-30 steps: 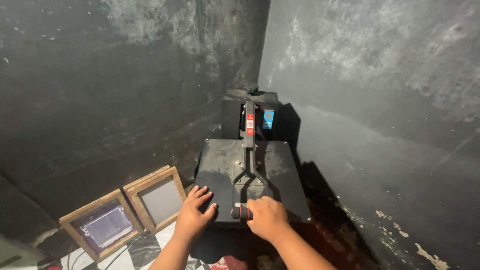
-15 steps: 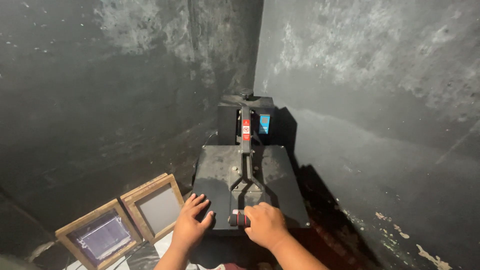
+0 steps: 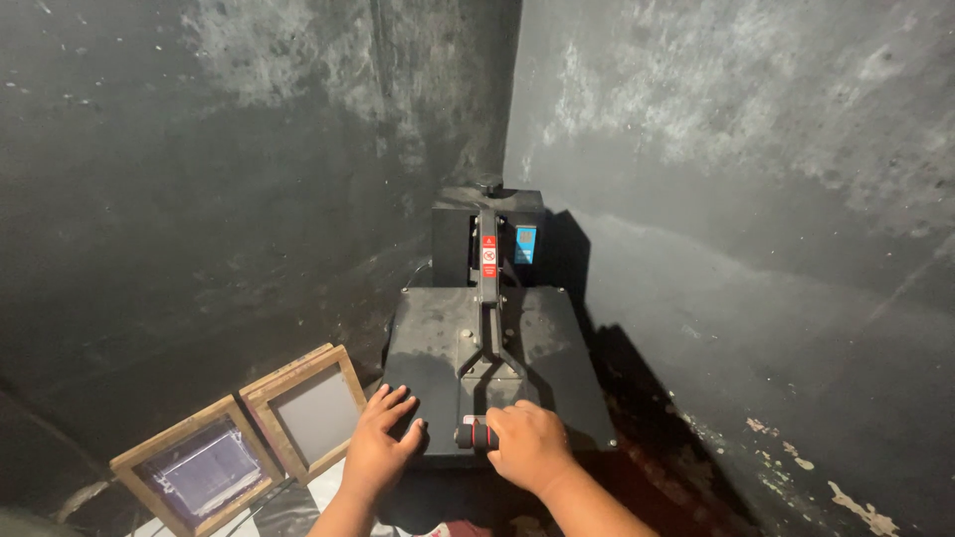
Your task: The person places a black t-shirt with a printed design onto a heat press machine. They close the press, hold the handle down for several seconds, and then open it to reveal the shirt. This process is repeated multiple times throughout the video.
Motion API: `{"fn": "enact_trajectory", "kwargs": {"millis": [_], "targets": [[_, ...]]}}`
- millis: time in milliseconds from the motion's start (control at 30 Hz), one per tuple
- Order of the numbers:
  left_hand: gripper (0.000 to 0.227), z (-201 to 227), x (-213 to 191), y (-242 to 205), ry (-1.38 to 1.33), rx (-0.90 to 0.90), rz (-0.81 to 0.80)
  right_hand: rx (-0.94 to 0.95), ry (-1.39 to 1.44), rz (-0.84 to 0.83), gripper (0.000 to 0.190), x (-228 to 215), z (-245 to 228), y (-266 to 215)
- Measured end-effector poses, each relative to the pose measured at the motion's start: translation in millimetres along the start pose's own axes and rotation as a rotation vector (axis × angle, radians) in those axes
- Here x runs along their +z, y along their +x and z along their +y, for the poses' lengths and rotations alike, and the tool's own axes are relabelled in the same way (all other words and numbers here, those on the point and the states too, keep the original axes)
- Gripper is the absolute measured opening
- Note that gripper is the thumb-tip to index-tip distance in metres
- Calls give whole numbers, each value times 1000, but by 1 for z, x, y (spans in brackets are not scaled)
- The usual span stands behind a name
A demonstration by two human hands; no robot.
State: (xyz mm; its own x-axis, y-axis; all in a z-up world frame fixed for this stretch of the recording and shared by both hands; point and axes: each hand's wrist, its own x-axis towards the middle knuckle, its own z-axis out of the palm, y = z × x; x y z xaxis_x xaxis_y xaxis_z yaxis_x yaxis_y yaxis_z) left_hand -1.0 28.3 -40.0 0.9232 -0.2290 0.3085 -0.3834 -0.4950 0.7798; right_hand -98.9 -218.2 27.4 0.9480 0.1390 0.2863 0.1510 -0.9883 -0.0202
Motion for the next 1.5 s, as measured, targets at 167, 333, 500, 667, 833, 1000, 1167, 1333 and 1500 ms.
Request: {"fn": "enact_trajectory", "kwargs": {"millis": [167, 333, 500, 667, 833, 1000, 1167, 1333, 1500], "targets": [[41, -4, 2, 1, -19, 7, 10, -9, -1, 23, 26, 2, 1, 0], [43, -3, 0, -1, -13, 30, 2, 1, 1, 27, 26, 3, 0, 0], [45, -1, -1, -2, -6, -50, -18, -41, -3, 105, 27, 7, 2, 0], [45, -6, 1, -3, -10, -60, -24, -23, 6, 67, 26, 4, 0, -1], [45, -8, 3, -1, -11, -83, -21, -3, -13, -19, 23, 0, -1, 1], [42, -19, 10, 1, -36, -11, 23, 44, 0, -195, 22, -39, -2, 11], [36, -33, 16, 4, -14, 211, 115, 63, 59, 31, 23, -88, -6, 14], [41, -13, 5, 5, -35, 73, 26, -247, 404, 638, 37, -130, 3, -14], [39, -8, 3, 3, -48, 53, 44, 160, 263, 575, 33, -17, 112, -82]]}}
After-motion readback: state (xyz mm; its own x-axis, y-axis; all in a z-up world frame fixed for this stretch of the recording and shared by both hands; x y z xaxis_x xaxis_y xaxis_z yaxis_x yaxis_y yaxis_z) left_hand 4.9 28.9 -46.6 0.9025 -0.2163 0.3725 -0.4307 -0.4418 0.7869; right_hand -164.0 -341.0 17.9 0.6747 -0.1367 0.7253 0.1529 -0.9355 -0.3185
